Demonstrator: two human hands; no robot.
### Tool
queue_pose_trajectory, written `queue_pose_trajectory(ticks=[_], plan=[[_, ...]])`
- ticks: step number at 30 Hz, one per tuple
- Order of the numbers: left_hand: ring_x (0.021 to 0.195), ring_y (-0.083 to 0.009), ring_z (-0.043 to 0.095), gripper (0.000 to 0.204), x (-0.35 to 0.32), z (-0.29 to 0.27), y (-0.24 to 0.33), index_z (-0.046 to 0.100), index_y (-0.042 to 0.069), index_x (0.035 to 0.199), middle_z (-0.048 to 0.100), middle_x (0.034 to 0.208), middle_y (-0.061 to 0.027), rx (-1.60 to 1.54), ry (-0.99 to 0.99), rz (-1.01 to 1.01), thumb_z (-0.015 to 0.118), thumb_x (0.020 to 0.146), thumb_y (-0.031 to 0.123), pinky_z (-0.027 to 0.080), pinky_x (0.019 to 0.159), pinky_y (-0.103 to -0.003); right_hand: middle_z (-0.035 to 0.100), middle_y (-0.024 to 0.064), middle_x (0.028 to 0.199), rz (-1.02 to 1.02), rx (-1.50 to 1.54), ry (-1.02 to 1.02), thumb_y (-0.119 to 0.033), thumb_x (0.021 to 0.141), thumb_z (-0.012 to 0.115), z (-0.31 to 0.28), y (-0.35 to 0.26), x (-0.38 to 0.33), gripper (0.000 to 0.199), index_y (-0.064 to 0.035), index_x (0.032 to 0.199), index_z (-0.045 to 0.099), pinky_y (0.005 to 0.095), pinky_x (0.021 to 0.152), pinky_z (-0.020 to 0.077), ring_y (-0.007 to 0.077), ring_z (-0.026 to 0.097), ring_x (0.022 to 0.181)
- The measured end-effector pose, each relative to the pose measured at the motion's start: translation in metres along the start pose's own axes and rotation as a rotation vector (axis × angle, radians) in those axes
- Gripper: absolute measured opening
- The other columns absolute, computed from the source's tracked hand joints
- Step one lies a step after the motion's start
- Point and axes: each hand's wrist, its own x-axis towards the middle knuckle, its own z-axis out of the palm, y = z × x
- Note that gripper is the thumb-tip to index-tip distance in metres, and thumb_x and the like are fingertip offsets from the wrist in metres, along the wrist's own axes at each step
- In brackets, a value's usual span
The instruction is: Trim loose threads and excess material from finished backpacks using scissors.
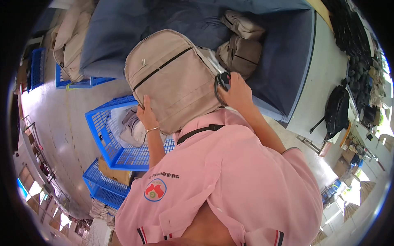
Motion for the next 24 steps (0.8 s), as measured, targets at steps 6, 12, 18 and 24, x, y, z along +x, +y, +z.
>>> queue_pose_trajectory(ticks=[6,12,18,24], plan=[[0.08,-0.0126,0.06,0.039,-0.003,0.006,-0.003,0.069,-0.006,0.103,0.071,0.094,-0.0071,0.007,0.03,0.009,0.069,0.092,0.031,0.048,0.074,-0.029,0.058,0.0202,0.097,-0.097,-0.318,0.009,-0.059,0.074,0.075,-0.01,-0.018,-0.007,0.071,0.0042,0.096,0.051,0.0462,0.076,0.0533,0.0383,0.061,0.098],[0.081,-0.0143,0.062,0.041,-0.008,0.008,0.0,0.069,-0.007,0.101,0.072,0.094,-0.0091,0.129,0.061,0.056,0.069,0.092,0.033,0.049,0.075,-0.03,0.059,0.0195,0.093,-0.072,-0.391,-0.065,-0.058,0.077,0.074,-0.004,-0.028,0.02,0.068,0.0028,0.095,0.051,0.0439,0.069,0.055,0.0373,0.065,0.087],[0.082,-0.0154,0.064,0.04,-0.006,0.004,-0.014,0.069,-0.005,0.104,0.073,0.096,-0.0101,0.065,0.058,0.068,0.07,0.092,0.033,0.051,0.077,-0.03,0.06,0.02,0.094,0.0,-0.386,-0.126,-0.059,0.079,0.072,0.0,-0.036,0.02,0.067,0.0021,0.097,0.05,0.0439,0.066,0.0555,0.0364,0.068,0.082],[0.082,-0.0176,0.065,0.042,-0.006,0.002,-0.014,0.068,-0.006,0.105,0.073,0.096,-0.0114,0.061,0.048,0.093,0.07,0.091,0.034,0.051,0.077,-0.031,0.061,0.0212,0.093,-0.093,-0.429,-0.06,-0.058,0.076,0.074,-0.003,-0.031,0.015,0.069,0.0019,0.098,0.048,0.0456,0.066,0.0556,0.0384,0.068,0.08]])
